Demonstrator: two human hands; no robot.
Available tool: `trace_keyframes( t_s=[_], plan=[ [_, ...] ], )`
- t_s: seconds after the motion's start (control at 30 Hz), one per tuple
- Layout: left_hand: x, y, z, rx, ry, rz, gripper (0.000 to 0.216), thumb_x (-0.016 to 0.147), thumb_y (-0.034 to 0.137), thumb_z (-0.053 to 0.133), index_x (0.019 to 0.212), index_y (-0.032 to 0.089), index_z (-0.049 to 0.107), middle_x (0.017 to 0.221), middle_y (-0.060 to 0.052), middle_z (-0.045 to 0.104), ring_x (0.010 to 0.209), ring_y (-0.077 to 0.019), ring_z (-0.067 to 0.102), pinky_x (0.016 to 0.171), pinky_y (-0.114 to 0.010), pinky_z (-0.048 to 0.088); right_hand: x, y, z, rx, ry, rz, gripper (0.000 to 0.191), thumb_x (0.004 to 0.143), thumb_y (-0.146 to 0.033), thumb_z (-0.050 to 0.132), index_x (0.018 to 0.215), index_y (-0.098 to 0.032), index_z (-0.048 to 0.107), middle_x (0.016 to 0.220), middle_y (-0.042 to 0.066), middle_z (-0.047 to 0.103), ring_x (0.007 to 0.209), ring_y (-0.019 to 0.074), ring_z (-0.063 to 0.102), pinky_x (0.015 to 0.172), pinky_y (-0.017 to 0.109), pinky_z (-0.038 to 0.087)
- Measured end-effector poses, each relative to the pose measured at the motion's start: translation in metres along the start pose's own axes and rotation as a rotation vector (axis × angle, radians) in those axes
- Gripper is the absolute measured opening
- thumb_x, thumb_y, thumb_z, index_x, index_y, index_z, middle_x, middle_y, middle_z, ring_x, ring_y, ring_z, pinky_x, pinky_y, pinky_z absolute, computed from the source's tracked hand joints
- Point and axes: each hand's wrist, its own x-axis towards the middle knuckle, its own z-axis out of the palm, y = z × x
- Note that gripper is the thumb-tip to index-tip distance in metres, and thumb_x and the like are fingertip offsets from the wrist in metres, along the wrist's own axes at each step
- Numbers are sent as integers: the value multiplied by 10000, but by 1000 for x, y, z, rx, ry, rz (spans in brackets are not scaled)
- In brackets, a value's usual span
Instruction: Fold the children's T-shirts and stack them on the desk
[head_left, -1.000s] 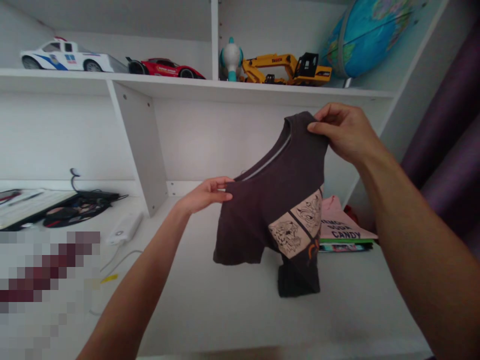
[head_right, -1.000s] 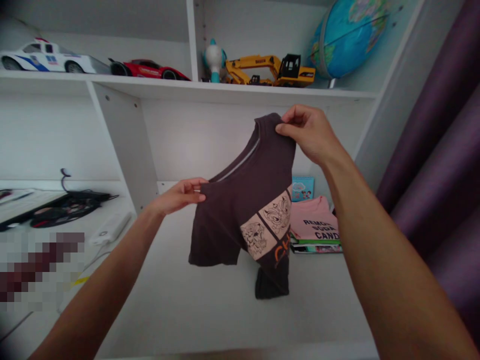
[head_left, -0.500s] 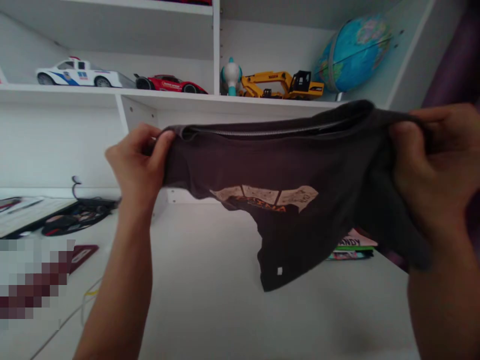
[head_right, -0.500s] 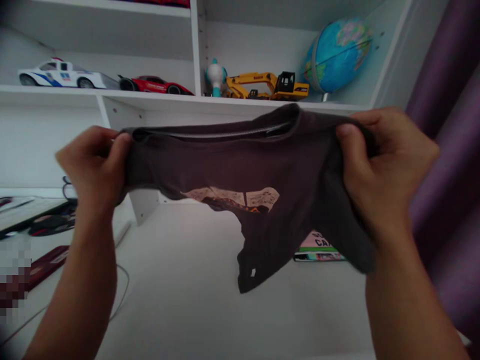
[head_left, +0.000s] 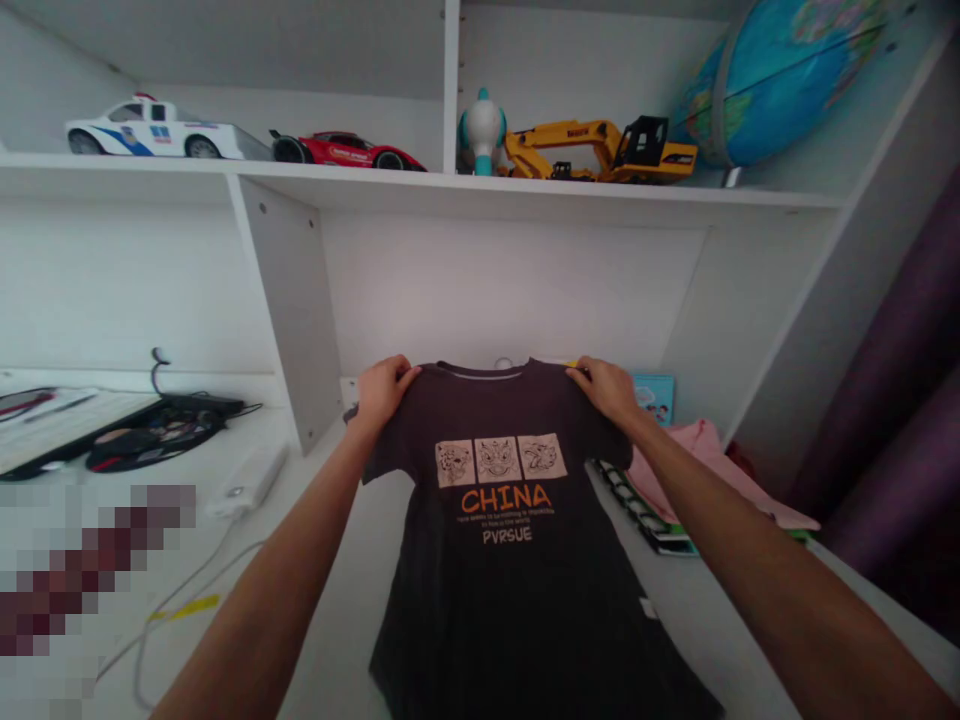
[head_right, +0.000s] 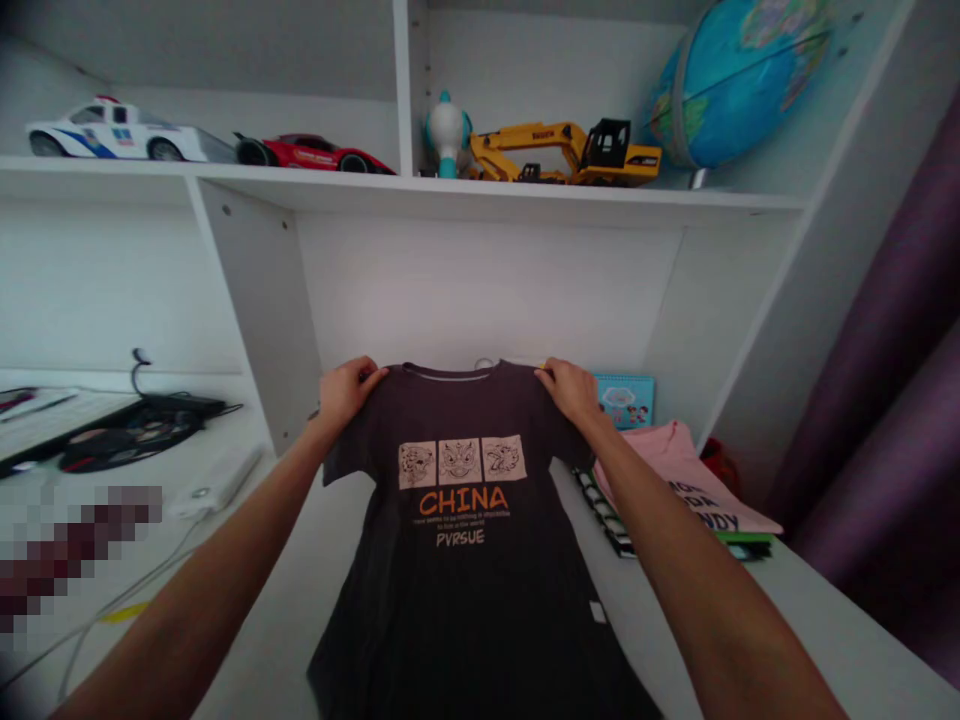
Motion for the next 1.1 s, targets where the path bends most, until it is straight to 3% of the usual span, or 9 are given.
trace_keyframes(
  t_s=[0.1,0.17,0.27,0.37,0.47,0.57,0.77,0.93,1.1],
  plan=[
    [-12,-1,47,110,-100,-48,441,823,327,480,1230,169,420,1157,-124,533,1068,-249,476,882,-389,338,-10,-10,43,-34,-92,-2,400,866,-321,364,1207,-131,449,1151,160,523,1029,246,508,795,332,396],
    [-31,5,70,156,-235,-37,508,823,318,477,1286,150,349,1273,-155,433,1180,-273,374,937,-431,289,-24,-17,64,2,-219,-64,438,872,-251,307,1269,-81,379,1255,185,436,1149,243,419,903,360,346],
    [-75,18,93,124,-496,50,543,849,396,401,1305,111,325,1351,-181,330,1257,-287,266,960,-431,273,-59,-25,91,65,-421,-197,417,855,-206,298,1220,-89,464,1291,141,429,1201,190,376,984,317,285],
    [-118,28,106,74,-674,94,690,837,534,316,1345,73,251,1394,-211,229,1291,-323,166,961,-462,261,-105,-30,111,108,-570,-265,487,853,-348,339,1266,-109,433,1342,114,379,1245,217,317,982,353,298],
    [-142,24,110,81,-691,97,825,788,666,224,1361,73,232,1402,-221,193,1295,-344,127,983,-487,201,-144,-37,119,115,-644,-192,642,858,-511,238,1367,-120,254,1420,108,215,1300,273,165,993,465,239],
    [-146,10,111,78,-658,118,869,751,723,176,1371,117,231,1411,-198,183,1299,-331,123,1009,-458,157,-164,-46,119,85,-622,-88,657,860,-547,157,1386,-156,198,1438,87,157,1316,267,82,1018,498,133],
    [-131,-14,117,66,-671,135,857,752,720,205,1374,130,226,1412,-193,170,1301,-320,114,1013,-443,163,-158,-50,112,109,-651,-55,703,840,-602,118,1395,-171,153,1445,74,135,1320,231,73,1031,466,107],
    [-128,11,100,102,-683,111,778,810,632,262,1358,79,257,1389,-236,193,1292,-340,118,1007,-485,157,-148,-55,95,112,-699,-39,693,859,-565,132,1391,-121,153,1438,121,136,1319,243,75,1026,490,87],
    [-172,48,21,-152,-787,308,744,812,593,336,1365,105,236,1412,-169,167,1302,-289,112,1025,-443,206,-188,-62,47,132,-702,-153,700,850,-563,191,1385,-113,186,1429,113,166,1317,258,84,1023,521,90]
  ],
)
